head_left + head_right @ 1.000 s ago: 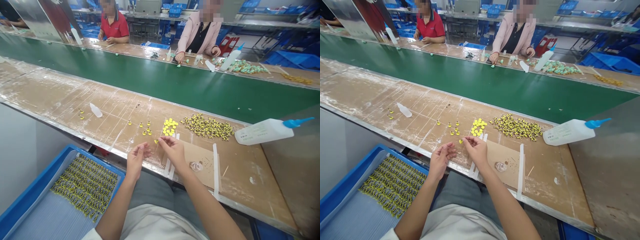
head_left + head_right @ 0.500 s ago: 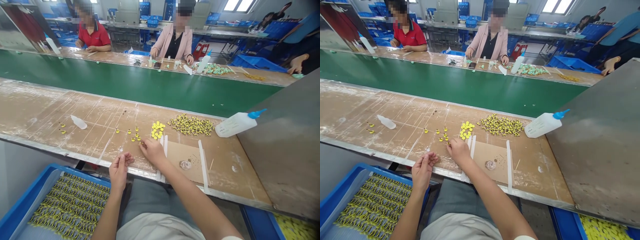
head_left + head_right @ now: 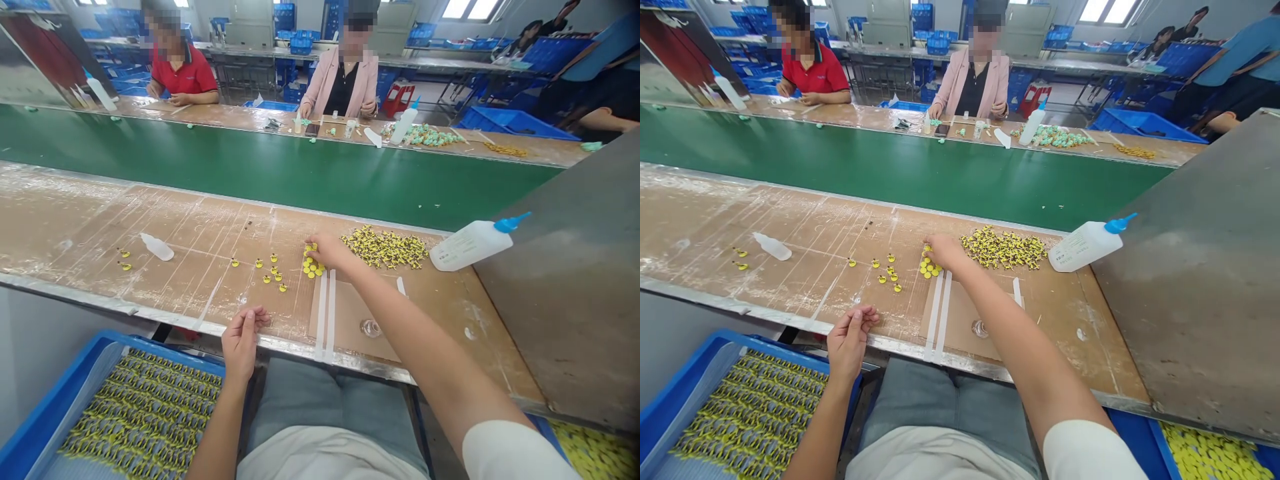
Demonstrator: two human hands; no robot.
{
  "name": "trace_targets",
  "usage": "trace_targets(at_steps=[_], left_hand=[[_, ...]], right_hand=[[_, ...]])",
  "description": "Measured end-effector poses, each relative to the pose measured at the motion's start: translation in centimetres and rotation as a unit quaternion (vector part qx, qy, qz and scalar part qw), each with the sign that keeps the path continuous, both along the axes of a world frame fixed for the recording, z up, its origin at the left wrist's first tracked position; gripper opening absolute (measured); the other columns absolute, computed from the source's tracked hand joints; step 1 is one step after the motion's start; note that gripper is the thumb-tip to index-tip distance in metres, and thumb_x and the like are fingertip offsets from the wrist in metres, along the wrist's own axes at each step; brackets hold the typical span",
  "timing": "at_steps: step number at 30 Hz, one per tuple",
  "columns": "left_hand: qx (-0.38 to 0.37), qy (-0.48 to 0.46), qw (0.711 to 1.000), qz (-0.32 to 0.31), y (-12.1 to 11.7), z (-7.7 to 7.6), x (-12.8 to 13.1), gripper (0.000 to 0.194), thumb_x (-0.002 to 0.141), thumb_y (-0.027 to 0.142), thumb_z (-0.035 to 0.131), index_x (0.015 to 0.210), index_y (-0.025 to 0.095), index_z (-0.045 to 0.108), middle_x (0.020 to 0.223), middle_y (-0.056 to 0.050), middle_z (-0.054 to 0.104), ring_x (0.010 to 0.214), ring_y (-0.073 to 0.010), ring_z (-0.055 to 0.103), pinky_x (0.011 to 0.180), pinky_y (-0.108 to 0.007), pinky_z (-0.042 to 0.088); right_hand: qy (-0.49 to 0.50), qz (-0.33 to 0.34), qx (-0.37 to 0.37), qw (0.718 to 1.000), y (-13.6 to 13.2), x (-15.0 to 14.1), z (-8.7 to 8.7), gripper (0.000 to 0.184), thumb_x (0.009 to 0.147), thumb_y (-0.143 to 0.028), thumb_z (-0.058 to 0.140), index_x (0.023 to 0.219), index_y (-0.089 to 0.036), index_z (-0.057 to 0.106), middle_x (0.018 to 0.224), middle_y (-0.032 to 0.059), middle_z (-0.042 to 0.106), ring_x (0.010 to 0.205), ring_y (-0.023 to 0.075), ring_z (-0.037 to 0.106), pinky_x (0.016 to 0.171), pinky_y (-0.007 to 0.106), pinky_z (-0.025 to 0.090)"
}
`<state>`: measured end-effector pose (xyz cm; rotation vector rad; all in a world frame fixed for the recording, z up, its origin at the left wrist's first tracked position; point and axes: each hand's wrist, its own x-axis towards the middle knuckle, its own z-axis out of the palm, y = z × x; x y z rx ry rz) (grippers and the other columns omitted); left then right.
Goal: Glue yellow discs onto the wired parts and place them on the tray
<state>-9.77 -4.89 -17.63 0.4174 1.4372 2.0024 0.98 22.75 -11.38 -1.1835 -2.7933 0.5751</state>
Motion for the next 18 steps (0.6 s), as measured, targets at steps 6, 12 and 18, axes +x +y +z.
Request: trace_targets(at_steps=[6, 12, 18], left_hand=[[-0.024, 0.029, 0.999, -0.008, -0.2, -0.3, -0.1, 0.036, 0.078, 0.047, 0.075, 0.091, 0.013, 0.075, 0.085, -0.007, 0.075, 0.075, -0.0169, 0.071, 0.076, -0.030, 0.059], [-0.042, 0.041, 0.998, -0.004, -0.1, -0.3, -0.2, 0.039, 0.076, 0.049, 0.076, 0.090, 0.013, 0.074, 0.086, -0.008, 0.076, 0.075, -0.0192, 0.071, 0.076, -0.033, 0.060], [-0.025, 0.033, 0.999, -0.017, -0.2, -0.4, -0.3, 0.035, 0.076, 0.047, 0.077, 0.089, 0.014, 0.075, 0.085, -0.007, 0.076, 0.075, -0.0173, 0.071, 0.076, -0.030, 0.060]], right_hand=[[-0.052, 0.030, -0.074, 0.996, 2.0, -1.0, -1.0, 0.029, 0.096, -0.036, 0.061, 0.117, -0.017, 0.062, 0.119, 0.0084, 0.063, 0.103, 0.0214, 0.064, 0.090, 0.043, 0.055], [-0.043, 0.047, -0.123, 0.990, 2.2, -0.9, -1.0, 0.026, 0.097, -0.035, 0.060, 0.115, -0.017, 0.062, 0.115, 0.0076, 0.064, 0.097, 0.0191, 0.065, 0.085, 0.039, 0.057], [0.042, 0.034, -0.126, 0.991, 1.8, 0.5, -0.4, 0.018, 0.094, -0.031, 0.065, 0.101, -0.015, 0.068, 0.098, 0.0043, 0.070, 0.085, 0.0160, 0.067, 0.080, 0.034, 0.057]])
